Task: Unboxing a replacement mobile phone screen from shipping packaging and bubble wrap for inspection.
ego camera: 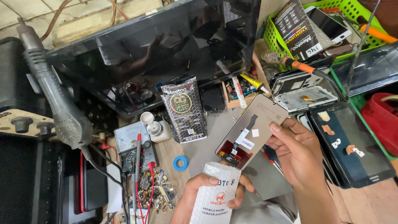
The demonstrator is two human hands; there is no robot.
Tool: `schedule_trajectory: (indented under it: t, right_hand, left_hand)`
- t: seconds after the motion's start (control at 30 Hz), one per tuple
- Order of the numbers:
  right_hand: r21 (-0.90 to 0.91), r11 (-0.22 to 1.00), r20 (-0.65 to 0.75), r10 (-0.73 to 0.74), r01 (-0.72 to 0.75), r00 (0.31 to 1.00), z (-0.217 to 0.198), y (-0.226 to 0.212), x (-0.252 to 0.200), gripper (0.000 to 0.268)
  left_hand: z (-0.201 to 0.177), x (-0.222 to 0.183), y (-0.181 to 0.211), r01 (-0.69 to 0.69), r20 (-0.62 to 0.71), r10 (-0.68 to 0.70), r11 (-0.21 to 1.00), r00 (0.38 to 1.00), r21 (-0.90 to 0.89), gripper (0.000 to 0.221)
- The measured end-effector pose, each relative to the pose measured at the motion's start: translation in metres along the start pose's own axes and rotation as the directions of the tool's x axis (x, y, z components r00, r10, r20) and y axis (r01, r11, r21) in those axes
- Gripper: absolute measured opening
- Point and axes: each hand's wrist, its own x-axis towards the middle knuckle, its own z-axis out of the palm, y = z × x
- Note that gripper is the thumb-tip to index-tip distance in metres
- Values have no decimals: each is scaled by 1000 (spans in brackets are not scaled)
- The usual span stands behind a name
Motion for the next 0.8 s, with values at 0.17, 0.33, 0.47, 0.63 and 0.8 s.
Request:
schedule_trajectory:
  t: [0.17, 0.33, 0.47, 0.63, 0.8]
  right_hand:
    - [-13, 1000, 10, -3, 4, 1000, 3, -2, -2, 12]
    - [-24, 998, -87, -56, 54, 995, 7, -6, -2, 20]
    - [-78, 988, -127, -145, 136, 981, 1, -9, -2, 18]
    - [-139, 983, -124, -138, 121, 983, 10, -13, -8, 25]
    - [-138, 989, -103, -71, 56, 992, 14, -10, -5, 22]
  left_hand:
    - [-10, -2, 0, 30, 9, -30, 999, 1000, 12, 28]
    - [-15, -1, 1, 40, -47, -38, 998, 998, 39, 36]
    - [-20, -3, 11, -45, -113, 47, 999, 992, 16, 65]
    - [-17, -11, 29, -275, -113, 327, 903, 938, 331, 72]
    - [-4, -15, 30, -315, -223, 378, 910, 899, 271, 72]
